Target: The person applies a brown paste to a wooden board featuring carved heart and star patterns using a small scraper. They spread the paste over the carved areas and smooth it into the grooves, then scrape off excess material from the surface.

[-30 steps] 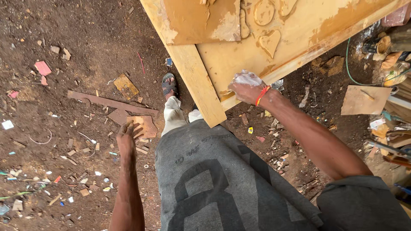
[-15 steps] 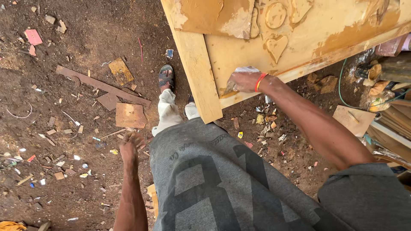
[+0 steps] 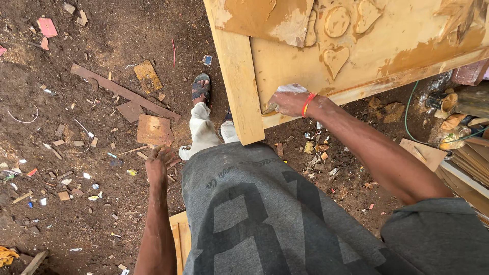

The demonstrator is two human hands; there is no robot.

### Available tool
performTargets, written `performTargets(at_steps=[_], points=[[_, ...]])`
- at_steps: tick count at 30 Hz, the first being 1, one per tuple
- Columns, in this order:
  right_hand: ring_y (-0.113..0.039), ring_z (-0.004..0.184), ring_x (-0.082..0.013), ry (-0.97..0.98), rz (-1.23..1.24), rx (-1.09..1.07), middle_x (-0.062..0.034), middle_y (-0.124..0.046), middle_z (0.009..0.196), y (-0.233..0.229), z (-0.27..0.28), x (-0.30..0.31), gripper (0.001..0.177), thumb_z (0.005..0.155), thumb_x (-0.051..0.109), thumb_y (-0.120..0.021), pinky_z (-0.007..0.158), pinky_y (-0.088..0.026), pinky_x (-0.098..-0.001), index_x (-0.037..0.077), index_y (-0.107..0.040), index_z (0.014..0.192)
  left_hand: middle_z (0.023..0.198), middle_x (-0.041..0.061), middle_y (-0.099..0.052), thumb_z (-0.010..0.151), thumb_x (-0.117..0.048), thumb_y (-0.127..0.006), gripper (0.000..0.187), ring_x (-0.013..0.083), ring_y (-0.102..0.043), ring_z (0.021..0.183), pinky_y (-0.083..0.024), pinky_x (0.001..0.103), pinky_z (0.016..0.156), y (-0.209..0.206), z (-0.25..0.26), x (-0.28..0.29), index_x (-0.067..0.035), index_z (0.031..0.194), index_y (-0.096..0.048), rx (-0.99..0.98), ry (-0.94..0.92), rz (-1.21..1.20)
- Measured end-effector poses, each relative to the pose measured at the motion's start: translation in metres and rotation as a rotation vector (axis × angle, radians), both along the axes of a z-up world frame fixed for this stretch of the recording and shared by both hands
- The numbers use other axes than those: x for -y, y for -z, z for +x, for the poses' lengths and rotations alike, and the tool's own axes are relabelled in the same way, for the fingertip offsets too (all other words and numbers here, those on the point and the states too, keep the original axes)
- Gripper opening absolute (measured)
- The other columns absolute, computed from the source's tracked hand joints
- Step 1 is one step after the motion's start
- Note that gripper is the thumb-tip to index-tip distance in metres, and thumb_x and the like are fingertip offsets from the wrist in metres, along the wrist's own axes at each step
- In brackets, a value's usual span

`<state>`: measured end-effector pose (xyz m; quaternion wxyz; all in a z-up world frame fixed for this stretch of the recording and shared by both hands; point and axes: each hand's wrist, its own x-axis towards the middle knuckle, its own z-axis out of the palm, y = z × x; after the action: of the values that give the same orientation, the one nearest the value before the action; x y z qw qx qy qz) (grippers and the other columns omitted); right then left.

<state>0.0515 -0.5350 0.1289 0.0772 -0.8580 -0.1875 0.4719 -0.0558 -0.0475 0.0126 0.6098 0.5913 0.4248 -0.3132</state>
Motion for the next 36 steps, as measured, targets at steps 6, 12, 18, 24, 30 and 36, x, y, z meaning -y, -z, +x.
performTargets(at_steps=[6, 12, 18, 24, 30, 36], points=[[-0.063, 0.108, -0.0370, 0.132, 0.068, 0.062, -0.0156, -0.070, 0.119, -0.005, 0.020, -0.006, 0.038, 0.080, 0.019, -0.063, 0.095, -0.040, -0.0576, 0.014, -0.068, 0.118, 0.127, 0.024, -0.066, 0.105, -0.009, -0.042, 0.039, 0.0320, -0.071, 0.105, -0.067, 0.042, 0.078, -0.003, 0.001, 0.006, 0.003, 0.141, -0.051, 0.021, 0.004, 0.013], [-0.074, 0.101, -0.0380, 0.098, -0.228, -0.213, -0.0198, -0.075, 0.107, -0.007, 0.026, -0.008, 0.036, 0.088, 0.017, -0.060, 0.093, -0.057, -0.0502, 0.010, -0.071, 0.120, 0.126, 0.019, -0.068, 0.106, -0.010, -0.043, 0.038, 0.0274, -0.072, 0.103, -0.065, 0.040, 0.081, -0.001, -0.013, 0.008, 0.000, 0.141, -0.054, -0.028, 0.025, 0.059], [-0.071, 0.095, -0.0387, 0.096, -0.139, -0.049, -0.0212, -0.073, 0.103, 0.004, 0.037, 0.001, 0.044, 0.081, 0.016, -0.062, 0.089, -0.055, -0.0501, 0.015, -0.069, 0.124, 0.124, 0.019, -0.070, 0.105, -0.007, -0.042, 0.040, 0.0277, -0.074, 0.095, -0.064, 0.037, 0.077, -0.001, -0.028, 0.004, 0.000, 0.142, -0.053, -0.003, 0.002, 0.042], [-0.069, 0.091, -0.0415, 0.072, -0.066, -0.004, -0.0228, -0.072, 0.099, 0.008, 0.041, 0.001, 0.038, 0.079, 0.015, -0.064, 0.081, -0.055, -0.0527, 0.008, -0.069, 0.116, 0.122, 0.019, -0.071, 0.105, -0.008, -0.044, 0.038, 0.0266, -0.075, 0.091, -0.064, 0.037, 0.074, 0.000, -0.027, 0.006, 0.001, 0.141, -0.054, -0.009, -0.009, 0.052], [-0.071, 0.081, -0.0408, 0.109, -0.124, -0.127, -0.0232, -0.073, 0.091, 0.004, 0.039, -0.008, 0.033, 0.078, 0.009, -0.060, 0.073, -0.056, -0.0533, 0.004, -0.071, 0.109, 0.121, 0.019, -0.071, 0.105, -0.009, -0.046, 0.037, 0.0259, -0.074, 0.091, -0.063, 0.036, 0.076, -0.001, -0.029, 0.004, 0.000, 0.140, -0.055, -0.002, -0.009, 0.049], [-0.069, 0.082, -0.0403, 0.144, -0.075, -0.133, -0.0228, -0.072, 0.091, 0.009, 0.032, -0.006, 0.033, 0.077, 0.012, -0.063, 0.076, -0.055, -0.0521, 0.007, -0.074, 0.107, 0.121, 0.018, -0.071, 0.105, -0.012, -0.048, 0.036, 0.0256, -0.073, 0.097, -0.064, 0.036, 0.077, -0.002, -0.029, 0.012, -0.002, 0.139, -0.058, -0.041, 0.020, 0.081]])
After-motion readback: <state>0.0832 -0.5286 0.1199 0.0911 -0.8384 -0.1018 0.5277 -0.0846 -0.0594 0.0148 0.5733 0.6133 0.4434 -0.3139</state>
